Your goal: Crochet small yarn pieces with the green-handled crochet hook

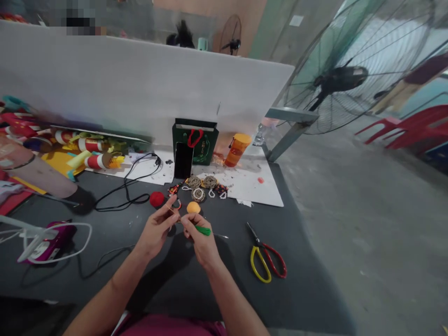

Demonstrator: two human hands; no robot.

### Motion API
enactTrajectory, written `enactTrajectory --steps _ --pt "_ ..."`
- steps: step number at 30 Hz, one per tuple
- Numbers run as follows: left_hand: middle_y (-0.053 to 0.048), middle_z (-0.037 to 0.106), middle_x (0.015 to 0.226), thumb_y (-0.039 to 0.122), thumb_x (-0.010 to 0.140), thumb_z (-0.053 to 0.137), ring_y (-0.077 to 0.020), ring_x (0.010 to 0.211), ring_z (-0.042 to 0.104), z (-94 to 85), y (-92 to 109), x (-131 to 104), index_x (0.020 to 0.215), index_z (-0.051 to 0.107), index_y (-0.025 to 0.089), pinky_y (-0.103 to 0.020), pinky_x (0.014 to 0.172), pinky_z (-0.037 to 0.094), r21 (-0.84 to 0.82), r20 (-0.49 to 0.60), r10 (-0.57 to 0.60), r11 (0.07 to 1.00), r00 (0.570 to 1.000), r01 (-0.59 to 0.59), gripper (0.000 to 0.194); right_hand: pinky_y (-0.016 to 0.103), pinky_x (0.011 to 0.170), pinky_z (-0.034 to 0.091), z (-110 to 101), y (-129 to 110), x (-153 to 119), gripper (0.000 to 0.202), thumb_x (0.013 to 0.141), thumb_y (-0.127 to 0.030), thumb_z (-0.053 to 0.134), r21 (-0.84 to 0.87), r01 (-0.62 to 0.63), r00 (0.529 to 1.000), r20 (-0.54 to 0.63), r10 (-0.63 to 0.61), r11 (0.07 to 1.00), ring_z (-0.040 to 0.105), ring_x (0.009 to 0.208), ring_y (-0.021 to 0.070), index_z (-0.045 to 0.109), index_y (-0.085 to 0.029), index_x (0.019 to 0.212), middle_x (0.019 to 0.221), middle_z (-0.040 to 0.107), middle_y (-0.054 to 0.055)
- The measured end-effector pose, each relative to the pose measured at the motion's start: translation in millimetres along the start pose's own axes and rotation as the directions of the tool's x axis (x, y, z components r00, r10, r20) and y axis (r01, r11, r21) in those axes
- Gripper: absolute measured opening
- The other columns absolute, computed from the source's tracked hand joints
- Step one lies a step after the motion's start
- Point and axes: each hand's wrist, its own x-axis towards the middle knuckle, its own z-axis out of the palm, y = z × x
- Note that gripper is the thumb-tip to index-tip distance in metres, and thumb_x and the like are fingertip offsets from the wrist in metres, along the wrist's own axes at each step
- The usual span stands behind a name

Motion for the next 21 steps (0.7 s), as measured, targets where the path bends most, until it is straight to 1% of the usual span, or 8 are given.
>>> enactTrajectory --steps 2,4,6,8,10,14,18,21 --pt "0.006 0.058 0.07 0.021 0.069 0.083 -0.0056 0.064 0.049 -1.5 1 -3 0.123 0.069 0.023 -0.018 0.066 0.041 -0.052 -0.016 -0.001 0.999 1.0 0.0 0.056 0.022 0.05 0.037 -8 -2 -4 0.041 0.072 -0.058 0.075 -0.036 0.018 1.0 -0.017 -0.019 0.999 0.049 0.054 0.01 0.071 -0.018 0.079 0.062 0.057 -0.002" --pt "0.005 0.057 0.071 0.021 0.07 0.082 -0.0055 0.065 0.051 -2.6 3 -7 0.125 0.068 0.024 -0.017 0.064 0.04 -0.104 -0.005 -0.027 0.994 1.0 0.027 0.057 0.024 0.053 0.041 -18 -6 -12 0.051 0.08 -0.068 0.06 -0.11 0.056 0.997 -0.045 -0.061 0.992 0.056 0.062 0.0133 0.073 -0.02 0.089 0.073 0.062 0.001" --pt "0.005 0.058 0.074 0.019 0.069 0.083 -0.0066 0.071 0.057 -2.5 5 -13 0.125 0.068 0.025 -0.017 0.066 0.041 -0.12 0.003 -0.075 0.99 0.997 0.075 0.058 0.025 0.052 0.041 -28 -12 -22 0.06 0.085 -0.073 0.047 -0.244 0.107 0.988 -0.082 -0.13 0.964 0.053 0.059 0.0132 0.074 -0.02 0.092 0.07 0.059 0.001" --pt "0.005 0.058 0.076 0.019 0.069 0.083 -0.006 0.07 0.058 -1.3 6 -21 0.126 0.066 0.026 -0.017 0.065 0.041 -0.113 0.02 -0.126 0.985 0.992 0.127 0.06 0.024 0.048 0.037 -35 -17 -33 0.061 0.088 -0.072 0.042 -0.34 0.149 0.973 -0.118 -0.2 0.929 0.046 0.051 0.0119 0.072 -0.019 0.086 0.058 0.053 -0.002" --pt "0.005 0.057 0.077 0.018 0.07 0.082 -0.005 0.066 0.057 0.4 6 -29 0.13 0.063 0.026 -0.017 0.064 0.041 -0.082 0.046 -0.156 0.984 0.987 0.159 0.064 0.023 0.046 0.037 -37 -21 -43 0.049 0.088 -0.066 0.051 -0.333 0.17 0.96 -0.155 -0.231 0.928 0.046 0.048 0.0111 0.067 -0.02 0.082 0.055 0.055 -0.003" --pt "0.005 0.057 0.076 0.02 0.07 0.083 -0.0062 0.067 0.056 3.5 4 -38 0.138 0.057 0.025 -0.019 0.065 0.04 0.036 0.062 -0.167 0.986 0.984 0.165 0.073 0.023 0.052 0.048 -34 -26 -57 0.028 0.078 -0.046 0.076 -0.264 0.162 0.964 -0.164 -0.21 0.951 0.061 0.054 0.0125 0.063 -0.021 0.079 0.065 0.07 0.0" --pt "0.004 0.059 0.074 0.024 0.068 0.084 -0.0077 0.066 0.053 6.2 3 -36 0.142 0.052 0.022 -0.022 0.068 0.042 0.15 0.057 -0.168 0.976 0.984 0.158 0.081 0.025 0.061 0.055 -33 -29 -59 0.016 0.075 -0.031 0.08 -0.239 0.139 0.981 -0.096 -0.166 0.961 0.071 0.066 0.0157 0.071 -0.021 0.084 0.08 0.078 0.005" --pt "0.004 0.059 0.071 0.024 0.069 0.084 -0.0085 0.066 0.053 7.6 5 -31 0.144 0.05 0.022 -0.025 0.07 0.043 0.203 0.097 -0.194 0.964 0.976 0.171 0.082 0.029 0.072 0.057 -38 -31 -53 0.007 0.077 -0.024 0.078 -0.285 0.243 0.967 -0.007 -0.256 0.927 0.072 0.079 0.0174 0.076 -0.024 0.084 0.087 0.078 0.004"
